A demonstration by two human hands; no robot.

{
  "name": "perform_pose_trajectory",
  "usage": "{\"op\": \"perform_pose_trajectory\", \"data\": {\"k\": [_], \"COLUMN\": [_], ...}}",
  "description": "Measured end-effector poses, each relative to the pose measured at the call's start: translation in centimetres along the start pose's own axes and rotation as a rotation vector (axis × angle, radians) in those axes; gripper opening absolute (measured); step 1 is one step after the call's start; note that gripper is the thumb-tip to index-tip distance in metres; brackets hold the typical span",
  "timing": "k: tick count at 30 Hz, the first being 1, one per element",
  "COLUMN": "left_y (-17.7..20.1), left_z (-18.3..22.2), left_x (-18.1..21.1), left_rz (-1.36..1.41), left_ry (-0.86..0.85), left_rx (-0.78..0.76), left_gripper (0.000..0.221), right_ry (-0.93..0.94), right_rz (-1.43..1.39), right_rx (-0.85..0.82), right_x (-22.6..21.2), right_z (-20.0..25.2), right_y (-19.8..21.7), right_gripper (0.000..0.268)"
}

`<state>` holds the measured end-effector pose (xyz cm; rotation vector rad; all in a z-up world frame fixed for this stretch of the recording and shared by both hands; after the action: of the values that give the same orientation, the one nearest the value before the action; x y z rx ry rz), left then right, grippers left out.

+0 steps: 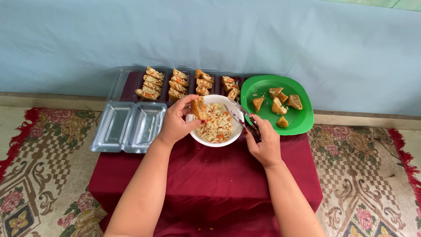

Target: Stuffing fried food pieces with a vegetable filling using tongs

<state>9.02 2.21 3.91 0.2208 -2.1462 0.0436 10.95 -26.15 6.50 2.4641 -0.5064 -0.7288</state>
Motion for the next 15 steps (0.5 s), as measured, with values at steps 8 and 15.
{"op": "perform_pose_trajectory", "data": {"k": [8, 15], "left_y": [0.0, 0.6], "left_z": [0.3, 0.6], "left_x": [0.4, 1.0], "left_rz": [0.007, -0.073], "left_ry": [-0.141, -0.17], "left_rx": [0.128, 0.215], "left_gripper": [0.073, 0.063], "right_ry": [-0.036, -0.135], "right_rz": [0.054, 0.302], "right_rx": [-0.061, -0.552], "right_x": [0.2, -2.1], "right_z": [-0.2, -2.8], "right_y": [0.0, 0.7], "right_gripper": [0.045, 0.051]}}
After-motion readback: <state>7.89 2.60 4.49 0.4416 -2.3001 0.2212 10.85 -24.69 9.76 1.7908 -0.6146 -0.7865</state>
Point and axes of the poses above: each hand's wrist, its own z-axis away from the middle knuckle, its own y-axis out of the back of the hand, x = y × z, the point moved 10 cm from there along -z, towards the middle knuckle, and after that the axes turned 5 degrees about -x, right-handed, at the moved point
